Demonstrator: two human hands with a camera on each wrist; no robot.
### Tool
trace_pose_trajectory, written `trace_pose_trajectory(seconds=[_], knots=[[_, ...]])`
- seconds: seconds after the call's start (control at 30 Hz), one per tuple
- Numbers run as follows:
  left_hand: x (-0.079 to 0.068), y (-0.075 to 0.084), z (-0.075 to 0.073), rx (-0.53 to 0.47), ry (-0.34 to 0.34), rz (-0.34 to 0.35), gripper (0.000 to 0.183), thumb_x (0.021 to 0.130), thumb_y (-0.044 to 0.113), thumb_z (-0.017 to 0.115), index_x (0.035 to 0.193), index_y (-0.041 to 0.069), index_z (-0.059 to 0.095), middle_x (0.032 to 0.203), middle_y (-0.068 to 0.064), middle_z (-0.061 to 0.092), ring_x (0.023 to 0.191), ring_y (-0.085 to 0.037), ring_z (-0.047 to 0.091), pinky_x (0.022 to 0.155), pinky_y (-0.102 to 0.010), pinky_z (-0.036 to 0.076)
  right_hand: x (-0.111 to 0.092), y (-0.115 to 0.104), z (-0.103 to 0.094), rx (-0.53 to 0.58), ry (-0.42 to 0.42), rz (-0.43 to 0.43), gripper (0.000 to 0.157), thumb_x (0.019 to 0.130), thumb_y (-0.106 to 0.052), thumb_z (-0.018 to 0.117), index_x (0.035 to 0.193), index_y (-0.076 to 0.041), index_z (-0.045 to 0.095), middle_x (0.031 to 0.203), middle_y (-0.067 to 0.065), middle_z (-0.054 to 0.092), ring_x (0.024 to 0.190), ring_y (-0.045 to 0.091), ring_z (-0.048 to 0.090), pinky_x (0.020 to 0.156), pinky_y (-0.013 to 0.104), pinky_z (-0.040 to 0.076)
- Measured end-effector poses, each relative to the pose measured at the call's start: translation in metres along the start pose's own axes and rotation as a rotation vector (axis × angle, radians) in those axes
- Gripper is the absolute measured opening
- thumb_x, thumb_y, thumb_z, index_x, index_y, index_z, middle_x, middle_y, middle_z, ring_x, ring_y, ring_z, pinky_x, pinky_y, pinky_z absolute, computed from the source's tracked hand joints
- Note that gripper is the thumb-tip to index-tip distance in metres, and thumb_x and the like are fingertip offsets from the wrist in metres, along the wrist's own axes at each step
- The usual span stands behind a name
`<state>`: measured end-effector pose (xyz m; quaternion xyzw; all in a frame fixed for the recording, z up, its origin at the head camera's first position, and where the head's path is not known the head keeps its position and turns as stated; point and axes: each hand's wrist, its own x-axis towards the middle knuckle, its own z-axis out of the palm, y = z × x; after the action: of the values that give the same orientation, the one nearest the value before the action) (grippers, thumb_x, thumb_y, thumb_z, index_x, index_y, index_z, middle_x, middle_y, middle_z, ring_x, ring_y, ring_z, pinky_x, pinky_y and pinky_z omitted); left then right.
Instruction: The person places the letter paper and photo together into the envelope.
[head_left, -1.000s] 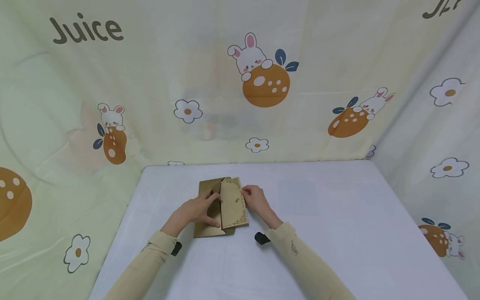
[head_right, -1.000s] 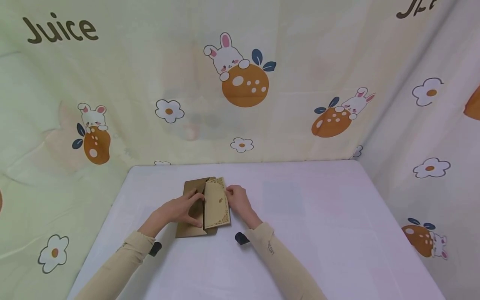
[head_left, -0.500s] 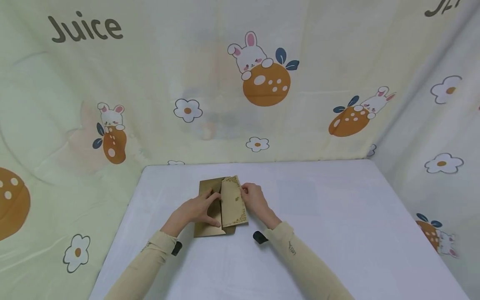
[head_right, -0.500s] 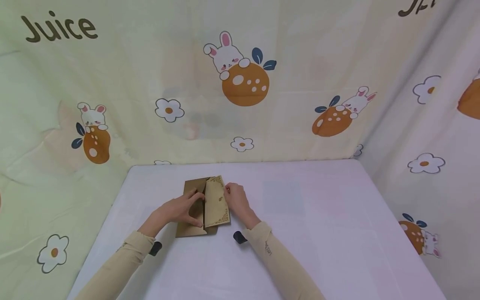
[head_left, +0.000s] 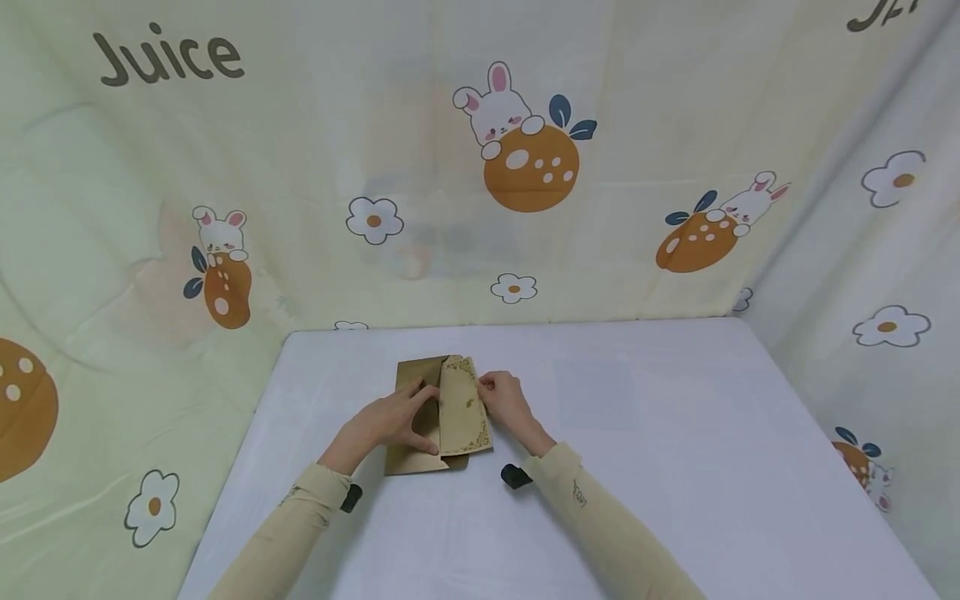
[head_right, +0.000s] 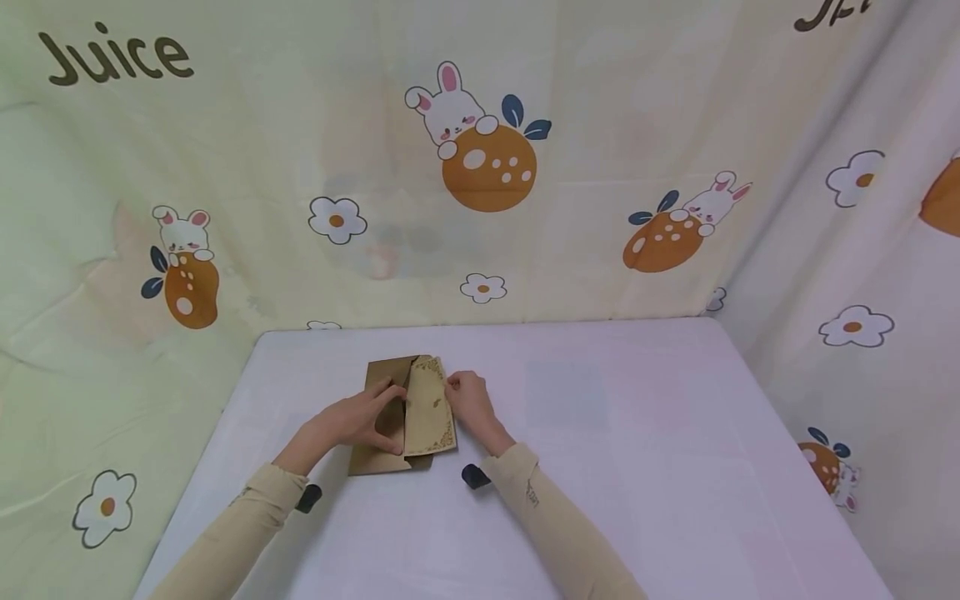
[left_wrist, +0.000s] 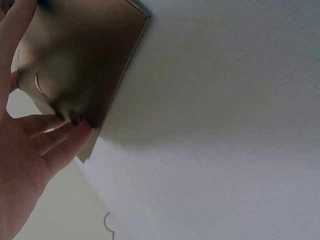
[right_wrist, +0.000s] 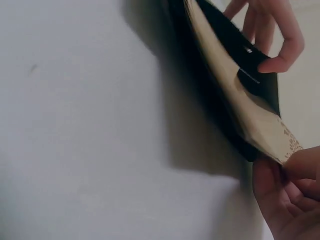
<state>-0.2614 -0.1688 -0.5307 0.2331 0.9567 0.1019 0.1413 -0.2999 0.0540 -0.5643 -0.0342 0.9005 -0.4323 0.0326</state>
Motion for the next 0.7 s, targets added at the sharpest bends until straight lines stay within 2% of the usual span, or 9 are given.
trace_pose_trajectory(seconds=[0.13,0.3,0.43,0.7], knots=[[-0.001,0.001,-0.001,-0.012,0.001,0.003,0.087,0.06,0.072,0.066,0.131,0.033,0.033,0.149,-0.022,0.023,0.123,-0.039,0.045,0.081,-0.052,0.048,-0.003,0.0,0.003,0.017,-0.009,-0.004,0.02,0.09,-0.017,0.057,0.099,-0.003,0.069,0.081,0.005,0.068,0.062,0.01,0.056,0.054,0.022,0.045],[-0.001,0.0,0.0,-0.025,0.016,0.011,0.088,0.059,0.073,0.065,0.131,0.031,0.035,0.149,-0.021,0.024,0.121,-0.037,0.046,0.081,-0.05,0.048,-0.004,-0.002,0.002,0.022,0.084,-0.029,0.017,0.088,-0.014,0.058,0.095,-0.003,0.07,0.081,0.006,0.069,0.067,0.011,0.059,0.06,0.024,0.048],[-0.001,0.001,0.001,-0.038,0.012,0.004,0.088,0.059,0.072,0.065,0.132,0.032,0.034,0.149,-0.021,0.023,0.12,-0.036,0.048,0.081,-0.05,0.048,-0.005,0.0,0.003,0.038,0.152,-0.007,0.017,0.087,-0.012,0.057,0.094,-0.003,0.07,0.077,0.005,0.068,0.06,0.01,0.055,0.055,0.022,0.045],[0.001,0.005,0.0,-0.055,0.012,-0.034,0.086,0.062,0.068,0.068,0.132,0.031,0.034,0.149,-0.022,0.022,0.118,-0.039,0.049,0.083,-0.051,0.047,-0.009,0.002,0.011,0.069,0.191,-0.041,0.017,0.086,-0.012,0.054,0.091,-0.003,0.068,0.066,0.001,0.064,0.05,0.007,0.05,0.046,0.021,0.041]])
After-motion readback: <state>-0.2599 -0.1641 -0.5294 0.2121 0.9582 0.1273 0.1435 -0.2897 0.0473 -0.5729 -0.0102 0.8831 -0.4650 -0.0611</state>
